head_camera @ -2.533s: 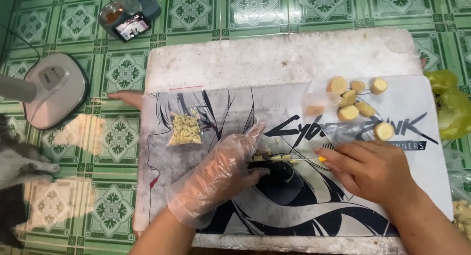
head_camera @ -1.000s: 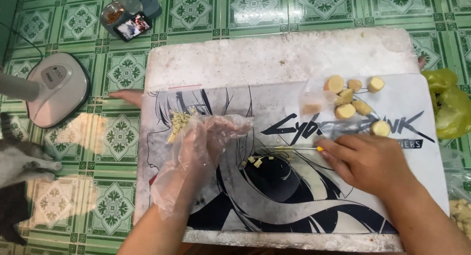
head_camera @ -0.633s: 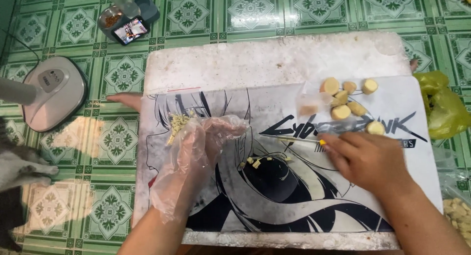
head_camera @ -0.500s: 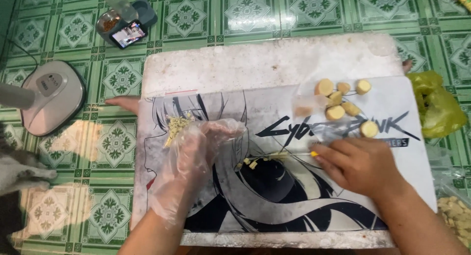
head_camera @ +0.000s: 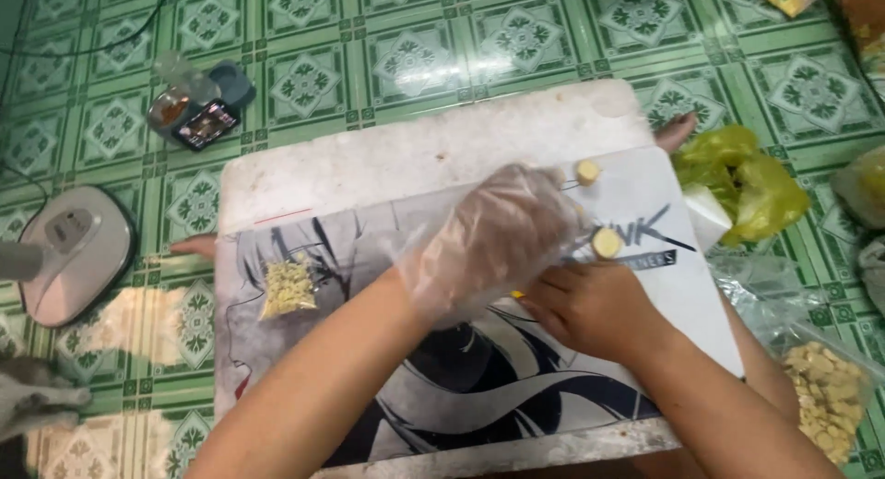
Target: Finely chopping or mincing small pieces of ginger using a small knife on a cutting board.
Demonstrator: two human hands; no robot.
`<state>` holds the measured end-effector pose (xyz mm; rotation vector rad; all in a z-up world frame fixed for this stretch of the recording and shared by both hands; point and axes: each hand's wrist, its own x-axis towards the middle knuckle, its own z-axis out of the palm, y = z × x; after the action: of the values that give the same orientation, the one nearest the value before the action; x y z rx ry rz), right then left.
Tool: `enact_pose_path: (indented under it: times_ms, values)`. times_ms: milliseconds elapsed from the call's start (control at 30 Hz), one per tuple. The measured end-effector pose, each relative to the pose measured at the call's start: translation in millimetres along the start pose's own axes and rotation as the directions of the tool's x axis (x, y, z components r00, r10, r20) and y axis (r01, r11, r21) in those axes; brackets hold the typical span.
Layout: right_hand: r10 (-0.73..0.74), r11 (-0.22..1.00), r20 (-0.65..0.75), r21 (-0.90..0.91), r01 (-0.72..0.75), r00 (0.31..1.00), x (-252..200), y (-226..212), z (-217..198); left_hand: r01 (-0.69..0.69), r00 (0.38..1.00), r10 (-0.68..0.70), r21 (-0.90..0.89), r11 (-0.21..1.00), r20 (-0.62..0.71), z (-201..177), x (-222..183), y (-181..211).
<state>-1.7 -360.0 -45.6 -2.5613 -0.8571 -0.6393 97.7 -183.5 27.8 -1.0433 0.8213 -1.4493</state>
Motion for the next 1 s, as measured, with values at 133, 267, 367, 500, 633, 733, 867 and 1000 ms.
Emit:
enact_pose_path:
  times_ms: [133,267,367,500,633,733,867,1000]
  values:
    - [0.026,1.000,0.023,0.015,-0.027,0.999,2.7,-0.3,-5.0,0.154,0.984,-0.072,-0.589,0.793,0.161,4.9,16.0,-0.4]
    - [0.057,0.998,0.101,0.029,-0.060,0.993,4.3,0.2,-6.9,0.359,0.931,0.041,-0.930,0.084,0.363,12.1,17.9,-3.5]
    - [0.054,0.998,0.104,0.027,-0.057,0.993,2.2,2.2,-4.6,0.467,0.884,0.199,-0.769,-0.436,0.424,14.6,11.7,-7.7]
    - [0.048,0.998,0.109,0.025,-0.051,0.993,0.0,3.7,-1.5,0.465,0.847,0.105,-0.631,-0.621,0.521,9.5,5.9,-19.4]
    - [0.054,0.998,0.108,0.014,-0.056,0.993,0.9,2.8,-0.4,0.491,0.850,0.168,-0.633,-0.598,0.499,9.4,2.7,2.8]
    - [0.052,0.998,0.111,0.011,-0.054,0.992,0.8,3.5,1.8,0.483,0.811,0.062,-0.606,-0.632,0.581,-3.2,5.3,8.5]
    - [0.051,0.999,0.104,0.002,-0.052,0.993,-3.5,5.0,3.4,0.510,0.805,0.132,-0.560,-0.652,0.579,7.7,0.6,20.6]
    - [0.042,0.999,0.089,0.008,-0.043,0.995,-3.8,5.4,4.4,0.531,0.798,0.016,-0.691,-0.490,0.602,1.6,-10.8,71.9]
